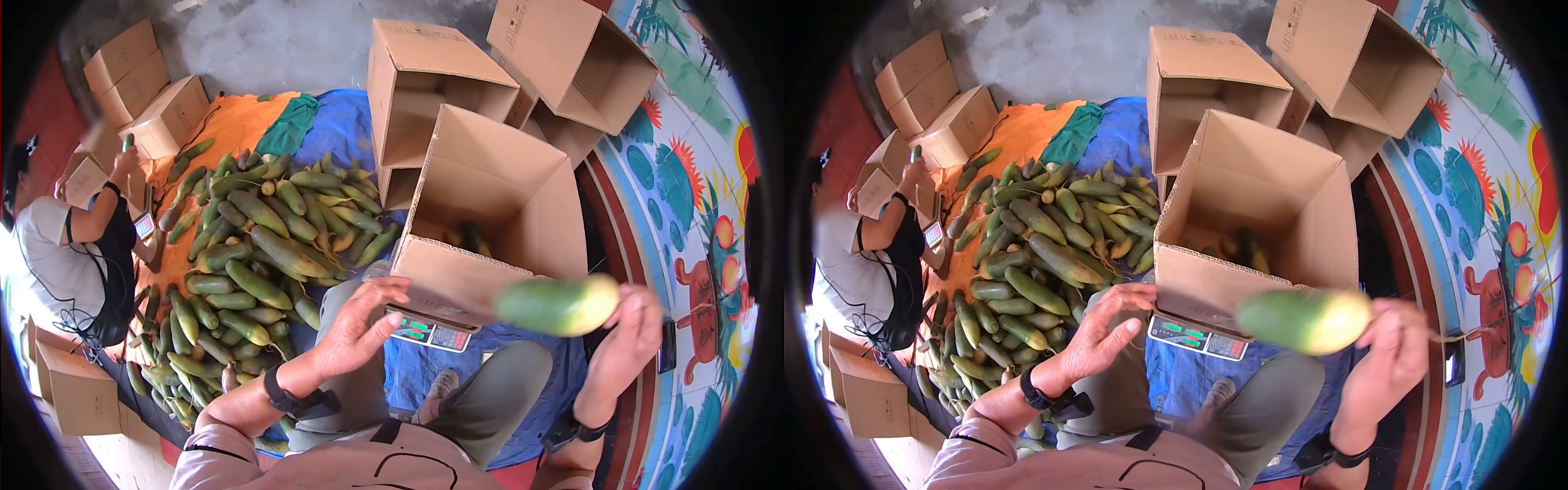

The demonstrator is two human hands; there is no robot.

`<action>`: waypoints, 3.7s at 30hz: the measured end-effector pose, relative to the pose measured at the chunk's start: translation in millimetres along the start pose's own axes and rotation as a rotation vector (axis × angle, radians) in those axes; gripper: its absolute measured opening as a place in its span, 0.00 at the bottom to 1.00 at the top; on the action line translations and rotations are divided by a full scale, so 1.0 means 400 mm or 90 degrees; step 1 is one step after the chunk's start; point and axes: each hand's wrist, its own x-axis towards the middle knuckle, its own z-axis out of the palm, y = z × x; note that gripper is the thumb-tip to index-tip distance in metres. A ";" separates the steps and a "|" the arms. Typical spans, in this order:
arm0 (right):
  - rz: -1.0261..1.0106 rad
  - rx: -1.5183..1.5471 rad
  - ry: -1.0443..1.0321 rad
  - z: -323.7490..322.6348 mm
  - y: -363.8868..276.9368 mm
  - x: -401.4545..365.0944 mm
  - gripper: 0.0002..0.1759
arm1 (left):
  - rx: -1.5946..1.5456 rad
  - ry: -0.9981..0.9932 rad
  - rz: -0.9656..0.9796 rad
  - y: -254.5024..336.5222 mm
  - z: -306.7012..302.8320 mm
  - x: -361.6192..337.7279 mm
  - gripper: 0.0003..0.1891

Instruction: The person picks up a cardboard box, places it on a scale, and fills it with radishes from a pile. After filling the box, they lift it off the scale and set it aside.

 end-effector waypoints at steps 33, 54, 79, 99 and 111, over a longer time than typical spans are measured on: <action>0.017 -0.226 -0.085 0.026 0.162 -0.138 0.09 | 0.042 0.148 -0.003 -0.131 0.023 -0.060 0.11; 0.186 -0.240 -0.121 -0.010 0.335 -0.433 0.07 | 0.116 0.156 -0.010 -0.117 0.045 -0.059 0.09; 0.245 -0.240 -0.129 -0.030 0.381 -0.458 0.11 | 0.187 0.337 -0.566 -0.545 -0.297 -0.903 0.11; 0.220 -0.294 -0.169 -0.022 0.371 -0.448 0.12 | 0.465 0.451 -0.679 -0.469 -0.210 -0.939 0.22; 0.231 -0.317 -0.196 -0.033 0.379 -0.448 0.13 | 0.387 0.095 -0.973 -0.563 -0.082 -0.908 0.20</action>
